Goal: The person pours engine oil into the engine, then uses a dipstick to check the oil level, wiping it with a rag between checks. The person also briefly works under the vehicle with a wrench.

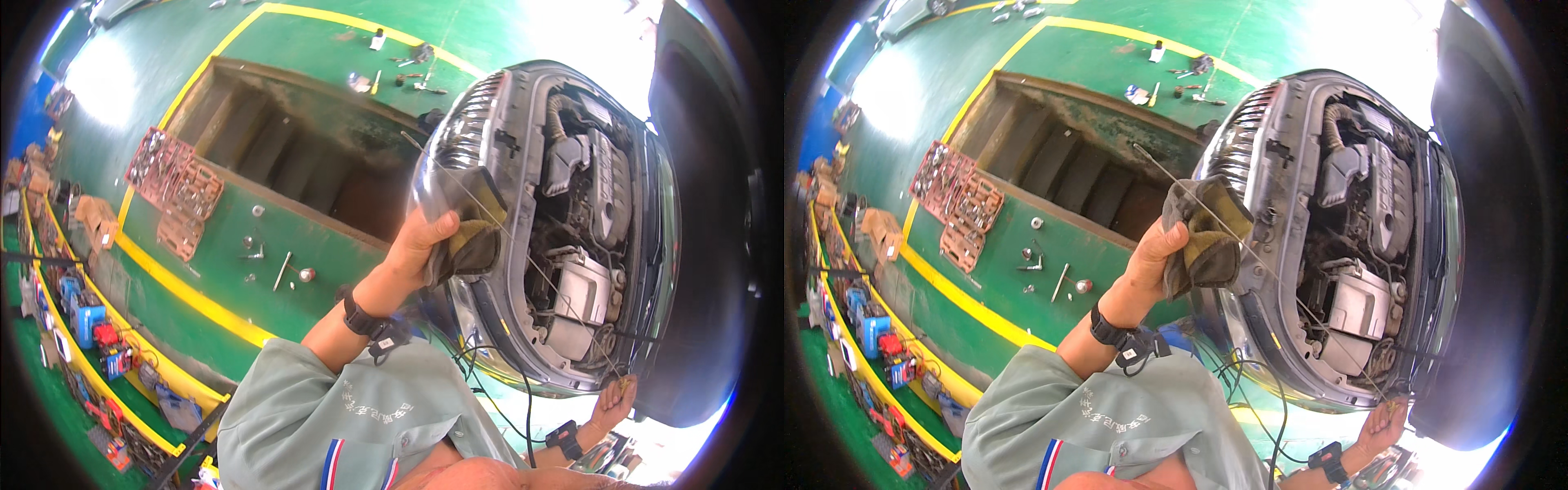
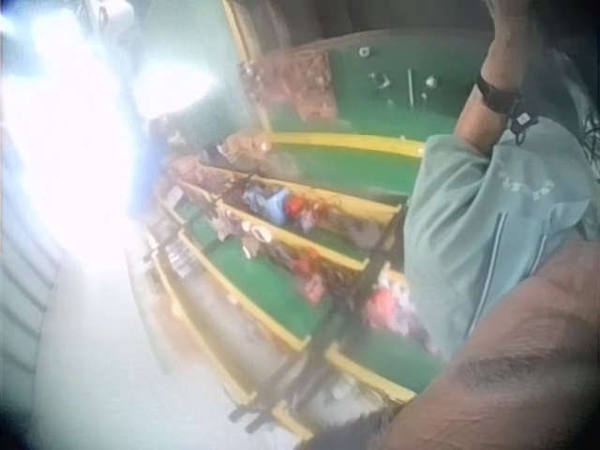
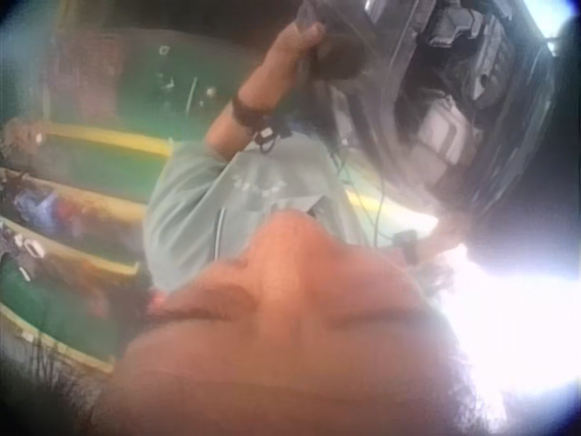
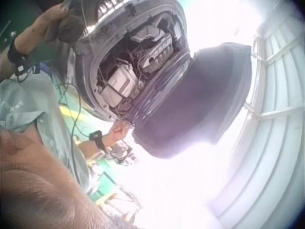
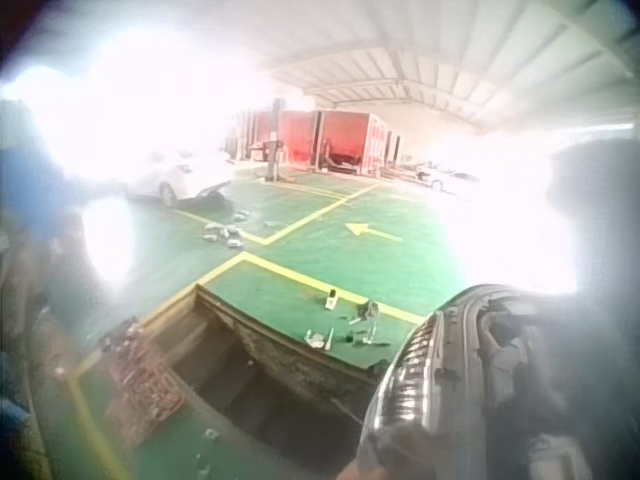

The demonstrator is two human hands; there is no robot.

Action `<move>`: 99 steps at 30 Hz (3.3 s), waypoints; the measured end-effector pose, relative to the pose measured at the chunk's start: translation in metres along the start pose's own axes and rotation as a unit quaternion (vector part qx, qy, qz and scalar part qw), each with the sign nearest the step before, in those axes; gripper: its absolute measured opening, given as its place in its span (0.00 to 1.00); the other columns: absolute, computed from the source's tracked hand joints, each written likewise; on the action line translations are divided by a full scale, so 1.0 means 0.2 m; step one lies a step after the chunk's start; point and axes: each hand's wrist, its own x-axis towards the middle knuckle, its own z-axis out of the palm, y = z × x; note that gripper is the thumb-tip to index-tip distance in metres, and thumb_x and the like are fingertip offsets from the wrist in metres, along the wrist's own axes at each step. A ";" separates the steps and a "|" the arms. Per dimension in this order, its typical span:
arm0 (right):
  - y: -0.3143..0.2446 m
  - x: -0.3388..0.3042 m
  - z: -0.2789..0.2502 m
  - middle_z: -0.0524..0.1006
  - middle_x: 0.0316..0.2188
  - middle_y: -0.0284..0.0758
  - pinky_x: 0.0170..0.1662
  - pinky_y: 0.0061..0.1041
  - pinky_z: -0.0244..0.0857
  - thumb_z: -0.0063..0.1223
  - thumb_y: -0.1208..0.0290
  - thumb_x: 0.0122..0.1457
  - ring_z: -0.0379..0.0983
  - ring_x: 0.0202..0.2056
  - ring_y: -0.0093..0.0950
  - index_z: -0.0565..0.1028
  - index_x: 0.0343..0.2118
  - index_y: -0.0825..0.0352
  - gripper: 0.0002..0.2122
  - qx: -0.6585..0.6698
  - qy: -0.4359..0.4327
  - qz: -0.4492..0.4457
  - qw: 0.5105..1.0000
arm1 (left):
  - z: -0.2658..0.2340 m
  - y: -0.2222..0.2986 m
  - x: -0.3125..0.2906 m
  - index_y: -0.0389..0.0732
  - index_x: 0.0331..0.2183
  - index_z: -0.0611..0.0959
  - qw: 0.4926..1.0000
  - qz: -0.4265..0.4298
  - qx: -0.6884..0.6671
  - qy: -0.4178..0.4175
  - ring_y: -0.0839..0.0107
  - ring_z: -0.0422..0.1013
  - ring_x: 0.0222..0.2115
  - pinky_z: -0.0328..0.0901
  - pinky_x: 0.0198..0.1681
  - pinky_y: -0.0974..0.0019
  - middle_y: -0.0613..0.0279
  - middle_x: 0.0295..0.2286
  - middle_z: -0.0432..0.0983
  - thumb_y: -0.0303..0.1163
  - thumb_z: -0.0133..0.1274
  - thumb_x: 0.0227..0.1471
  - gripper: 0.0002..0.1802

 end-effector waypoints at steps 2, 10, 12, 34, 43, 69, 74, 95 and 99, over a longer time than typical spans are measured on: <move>0.01 0.02 0.07 0.56 0.15 0.23 0.11 0.13 0.43 0.45 0.64 0.72 0.49 0.13 0.12 0.69 0.41 0.67 0.10 -0.005 -0.033 0.015 0.999 | -0.04 0.09 -0.10 0.33 0.62 0.64 1.000 0.017 -0.009 0.011 0.62 0.73 0.52 0.70 0.57 0.59 0.51 0.53 0.73 0.46 0.68 0.50 0.47; 0.02 0.12 0.29 0.56 0.14 0.22 0.11 0.14 0.41 0.49 0.63 0.69 0.48 0.11 0.12 0.66 0.34 0.63 0.10 -0.035 -0.080 0.063 0.994 | -0.19 0.36 -0.45 0.36 0.63 0.62 0.996 0.077 -0.006 0.051 0.63 0.69 0.56 0.66 0.60 0.58 0.54 0.56 0.68 0.50 0.74 0.42 0.56; 0.00 0.16 0.34 0.56 0.14 0.23 0.11 0.15 0.40 0.49 0.63 0.69 0.48 0.11 0.12 0.66 0.33 0.62 0.10 -0.039 -0.121 0.067 0.990 | -0.23 0.41 -0.52 0.36 0.63 0.62 0.993 0.095 0.003 0.065 0.63 0.70 0.55 0.66 0.60 0.59 0.55 0.55 0.69 0.52 0.75 0.40 0.59; -0.02 0.69 0.91 0.72 0.32 0.39 0.13 0.12 0.48 0.49 0.71 0.68 0.53 0.15 0.13 0.66 0.36 0.68 0.07 -0.052 -0.301 0.108 0.946 | -0.21 0.52 -1.05 0.37 0.52 0.76 0.943 0.248 0.142 0.172 0.75 0.71 0.46 0.65 0.52 0.68 0.62 0.45 0.76 0.40 0.54 0.64 0.20; 0.02 0.67 1.08 0.63 0.22 0.29 0.16 0.11 0.51 0.48 0.73 0.69 0.53 0.17 0.14 0.67 0.54 0.73 0.14 -0.039 -0.275 0.068 0.958 | -0.21 0.51 -1.12 0.36 0.51 0.77 0.930 0.272 0.156 0.192 0.76 0.70 0.44 0.65 0.51 0.69 0.63 0.43 0.77 0.40 0.54 0.64 0.20; 0.05 0.57 1.25 0.60 0.15 0.23 0.12 0.13 0.40 0.49 0.56 0.70 0.51 0.11 0.12 0.73 0.33 0.61 0.14 -0.166 -0.150 0.065 0.973 | -0.22 0.50 -1.22 0.34 0.49 0.77 0.931 0.249 0.151 0.222 0.75 0.73 0.45 0.67 0.51 0.68 0.61 0.44 0.78 0.39 0.54 0.64 0.19; 0.06 0.58 1.25 0.59 0.14 0.24 0.12 0.14 0.40 0.50 0.58 0.70 0.50 0.12 0.12 0.72 0.31 0.61 0.14 -0.166 -0.168 0.076 0.969 | -0.22 0.50 -1.25 0.34 0.49 0.77 0.930 0.247 0.157 0.224 0.75 0.73 0.45 0.67 0.52 0.68 0.61 0.44 0.77 0.39 0.54 0.64 0.19; 0.06 0.60 1.29 0.68 0.25 0.28 0.18 0.12 0.54 0.53 0.69 0.66 0.59 0.21 0.14 0.71 0.45 0.70 0.10 -0.108 -0.232 0.084 0.963 | -0.21 0.50 -1.30 0.34 0.48 0.78 0.918 0.273 0.163 0.239 0.75 0.72 0.44 0.67 0.51 0.68 0.62 0.44 0.77 0.37 0.54 0.64 0.17; 0.04 0.63 1.26 0.71 0.31 0.31 0.23 0.13 0.57 0.52 0.73 0.64 0.60 0.26 0.17 0.70 0.48 0.72 0.12 -0.079 -0.310 0.093 0.943 | -0.20 0.50 -1.30 0.36 0.47 0.78 0.911 0.290 0.165 0.243 0.78 0.72 0.40 0.67 0.47 0.70 0.64 0.39 0.79 0.35 0.54 0.65 0.15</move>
